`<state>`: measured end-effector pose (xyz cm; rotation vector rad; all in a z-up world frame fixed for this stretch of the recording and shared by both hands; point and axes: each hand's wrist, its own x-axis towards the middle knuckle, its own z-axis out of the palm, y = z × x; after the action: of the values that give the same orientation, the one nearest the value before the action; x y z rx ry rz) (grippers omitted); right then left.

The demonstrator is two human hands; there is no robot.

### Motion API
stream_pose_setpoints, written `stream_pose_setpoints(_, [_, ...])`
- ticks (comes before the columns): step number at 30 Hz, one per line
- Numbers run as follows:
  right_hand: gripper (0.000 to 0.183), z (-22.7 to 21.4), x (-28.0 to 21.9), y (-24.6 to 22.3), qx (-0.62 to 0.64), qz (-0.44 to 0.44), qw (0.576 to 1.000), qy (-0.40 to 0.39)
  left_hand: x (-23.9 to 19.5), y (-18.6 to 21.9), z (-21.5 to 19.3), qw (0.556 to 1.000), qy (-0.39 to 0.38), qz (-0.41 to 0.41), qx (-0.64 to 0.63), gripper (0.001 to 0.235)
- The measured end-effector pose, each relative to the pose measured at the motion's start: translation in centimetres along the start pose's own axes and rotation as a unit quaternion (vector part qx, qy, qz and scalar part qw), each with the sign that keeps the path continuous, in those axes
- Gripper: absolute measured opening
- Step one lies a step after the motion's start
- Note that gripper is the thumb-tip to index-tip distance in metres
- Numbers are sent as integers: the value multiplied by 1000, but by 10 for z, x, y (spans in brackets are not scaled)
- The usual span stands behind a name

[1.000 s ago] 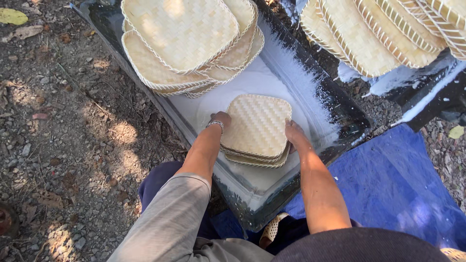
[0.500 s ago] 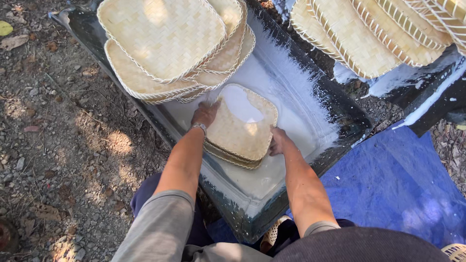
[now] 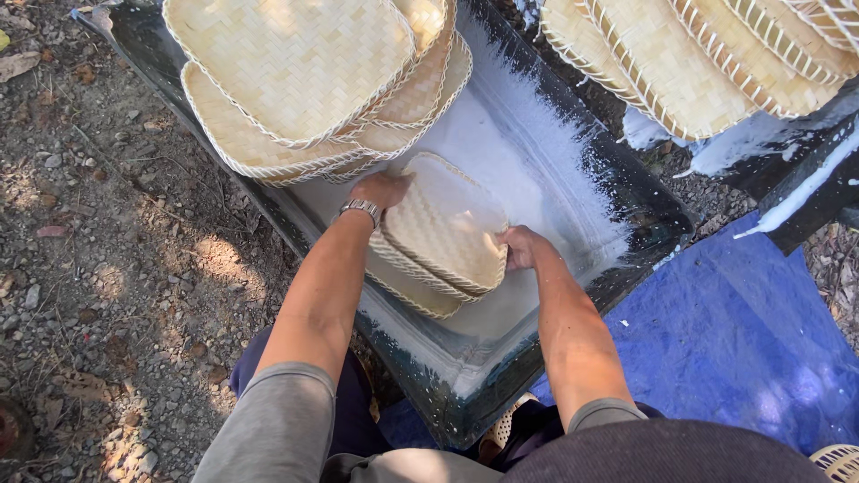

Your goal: The person picks up woven bamboo plates from a stack, dips each one into a tray of white liquid, and places the coated items onto another stack on the workbench.

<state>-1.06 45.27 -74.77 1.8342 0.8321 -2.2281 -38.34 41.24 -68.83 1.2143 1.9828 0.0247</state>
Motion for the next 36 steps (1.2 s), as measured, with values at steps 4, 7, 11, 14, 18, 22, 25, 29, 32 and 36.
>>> stream_pose_setpoints(4, [34, -14, 2, -1, -5, 47, 999, -14, -2, 10, 1, 998, -13, 52, 35, 77])
stream_pose_setpoints(7, [38, -12, -6, -12, -62, 54, 997, 7, -1, -3, 16, 994, -22, 92, 49, 75])
stream_pose_setpoints(11, [53, 9, -15, -14, -238, 12, 955, 176, -28, -7, 21, 997, -63, -43, -20, 80])
stream_pose_setpoints(14, [71, 22, -8, -5, -367, -138, 855, 341, -59, 11, 5, 992, -51, -115, -1, 77])
stream_pose_setpoints(18, [61, 17, 8, 12, -211, -216, 922, 242, -74, 25, -4, 985, -2, -117, 124, 75])
stream_pose_setpoints(22, [58, 22, 19, 18, 292, -120, 949, -12, -39, 1, 17, 990, 3, -108, 94, 81])
stream_pose_setpoints(25, [54, 34, 18, 20, 381, -132, 913, -60, 9, -25, 53, 998, -7, -44, 48, 75])
stream_pose_setpoints(29, [54, 40, 9, 18, 370, -136, 918, -39, 49, -57, 91, 981, 74, 173, 40, 69])
stream_pose_setpoints(32, [54, 36, 3, 10, 326, -166, 930, -40, 50, -55, 95, 991, 79, 31, -107, 84])
stream_pose_setpoints(36, [53, 19, -6, 3, 334, -195, 921, -42, 24, -27, 78, 978, 105, -4, -181, 100])
